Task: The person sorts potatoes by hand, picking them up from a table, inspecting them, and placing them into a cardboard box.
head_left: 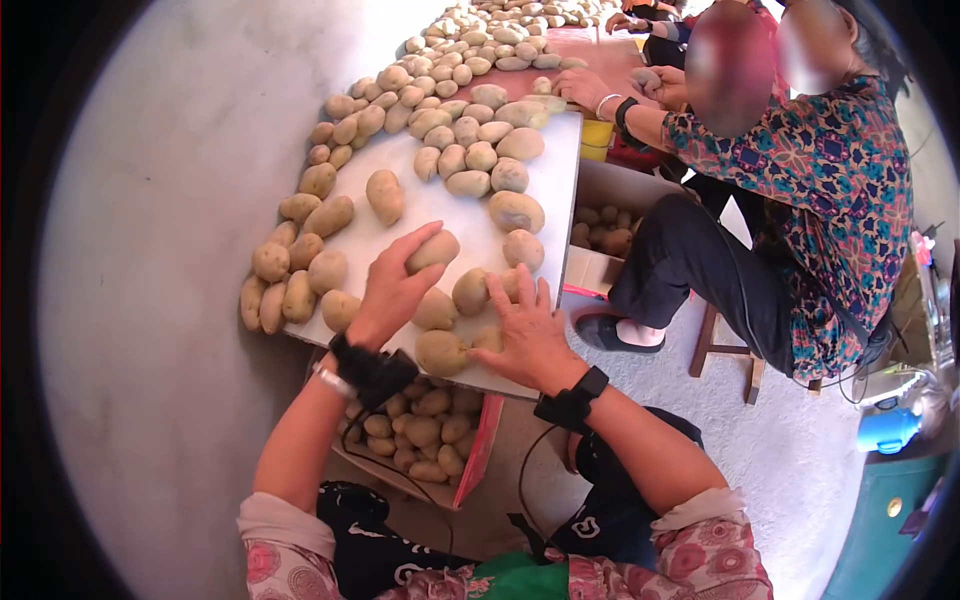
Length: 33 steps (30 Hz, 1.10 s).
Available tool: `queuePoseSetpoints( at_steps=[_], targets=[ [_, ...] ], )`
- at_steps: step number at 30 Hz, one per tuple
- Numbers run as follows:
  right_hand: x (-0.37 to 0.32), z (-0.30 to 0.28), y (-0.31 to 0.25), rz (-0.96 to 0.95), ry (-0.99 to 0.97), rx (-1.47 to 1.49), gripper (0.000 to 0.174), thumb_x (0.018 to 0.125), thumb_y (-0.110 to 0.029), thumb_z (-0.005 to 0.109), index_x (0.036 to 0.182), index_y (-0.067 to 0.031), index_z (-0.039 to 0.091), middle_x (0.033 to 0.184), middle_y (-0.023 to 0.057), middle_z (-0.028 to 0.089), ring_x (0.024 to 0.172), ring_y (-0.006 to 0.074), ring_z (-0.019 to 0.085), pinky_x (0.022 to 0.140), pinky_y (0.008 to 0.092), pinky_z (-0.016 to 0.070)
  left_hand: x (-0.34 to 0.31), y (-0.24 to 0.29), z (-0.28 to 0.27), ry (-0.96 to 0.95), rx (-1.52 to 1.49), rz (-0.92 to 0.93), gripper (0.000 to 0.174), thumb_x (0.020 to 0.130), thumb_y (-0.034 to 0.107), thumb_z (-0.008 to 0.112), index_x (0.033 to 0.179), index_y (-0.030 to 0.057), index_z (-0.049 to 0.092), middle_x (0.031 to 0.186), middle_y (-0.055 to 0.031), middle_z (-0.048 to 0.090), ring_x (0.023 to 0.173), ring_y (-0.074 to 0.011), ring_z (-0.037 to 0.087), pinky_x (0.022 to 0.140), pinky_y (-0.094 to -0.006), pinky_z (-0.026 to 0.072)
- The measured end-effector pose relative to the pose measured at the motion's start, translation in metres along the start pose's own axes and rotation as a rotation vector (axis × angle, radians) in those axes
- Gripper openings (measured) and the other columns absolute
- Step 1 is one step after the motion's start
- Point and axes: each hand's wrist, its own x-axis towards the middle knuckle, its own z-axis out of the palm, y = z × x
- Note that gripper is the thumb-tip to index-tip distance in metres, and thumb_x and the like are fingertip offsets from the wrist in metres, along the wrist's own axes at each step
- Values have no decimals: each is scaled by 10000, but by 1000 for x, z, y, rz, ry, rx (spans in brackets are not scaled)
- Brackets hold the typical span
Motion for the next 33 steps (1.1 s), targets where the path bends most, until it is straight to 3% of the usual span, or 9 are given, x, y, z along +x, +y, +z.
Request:
queuePoseSetpoints(
  at_steps=[6, 8, 9, 13, 16, 23, 25, 28, 33],
  targets=[
    [2, 0, -2, 12, -42, 28, 975, 679, -495, 719, 1432, -167, 195, 1436, 279, 156, 1279, 514, 232, 871, 705, 323, 48, -41, 38, -25, 210, -101, 474, 747, 150, 654, 1191, 8, 562, 1136, -198, 601, 1085, -306, 567, 942, -362, 432],
    [-1, -8, 1, 1, -32, -3, 961, 690, -490, 712, 1435, -175, 192, 1434, 270, 164, 1271, 503, 242, 879, 684, 338, 49, -31, 45, -142, 293, -198, 619, 762, 134, 630, 1325, 1, 410, 1309, -239, 457, 1203, -321, 466, 967, -362, 405],
    [-4, -11, 1, -5, -19, 14, 954, 694, -485, 710, 1436, -178, 195, 1434, 264, 168, 1269, 497, 246, 877, 675, 344, 47, -26, 47, -291, -14, -315, 632, 795, 157, 615, 1347, -11, 357, 1318, -238, 438, 1208, -291, 450, 952, -358, 405],
    [12, -4, 6, 7, -58, 50, 897, 724, -487, 671, 1431, -165, 224, 1447, 253, 159, 1284, 478, 239, 893, 642, 337, 54, -28, 37, -563, -14, -370, 563, 845, 246, 584, 1304, -19, 395, 1166, -202, 553, 1030, -238, 555, 884, -340, 443],
    [23, -4, 6, 25, -56, 38, 869, 740, -491, 647, 1428, -156, 235, 1450, 255, 166, 1291, 474, 233, 904, 635, 325, 67, -11, 29, -664, -36, -510, 555, 866, 210, 566, 1336, -3, 360, 1180, -145, 529, 1084, -173, 510, 881, -302, 447],
    [40, -9, 3, -38, 43, 93, 752, 742, -436, 645, 1348, -94, 360, 1398, 243, 264, 1233, 432, 305, 871, 587, 332, 71, -52, 36, -553, 141, -295, 550, 858, 191, 577, 1336, 34, 354, 1193, -129, 520, 1025, -191, 540, 865, -303, 455],
    [47, -12, 7, -43, 125, 104, 715, 743, -432, 647, 1312, -84, 392, 1383, 245, 274, 1215, 429, 318, 860, 588, 335, 69, -40, 28, -464, 5, -306, 609, 813, 259, 605, 1324, 14, 382, 1260, -224, 500, 1136, -309, 525, 927, -354, 438],
    [55, -12, 10, -17, 259, 81, 651, 750, -425, 646, 1257, -74, 435, 1355, 247, 291, 1206, 424, 320, 852, 595, 336, 54, -20, 10, -279, -42, -339, 598, 820, 247, 599, 1325, 19, 377, 1276, -223, 486, 1138, -343, 518, 930, -381, 437],
    [57, -24, 5, 47, 208, 1, 636, 790, -458, 601, 1277, -83, 440, 1357, 259, 279, 1228, 424, 302, 873, 570, 335, -7, 26, -22, -83, -247, -307, 353, 832, 135, 586, 1153, -2, 535, 1037, -84, 626, 875, -132, 577, 756, -254, 463]
  ],
)
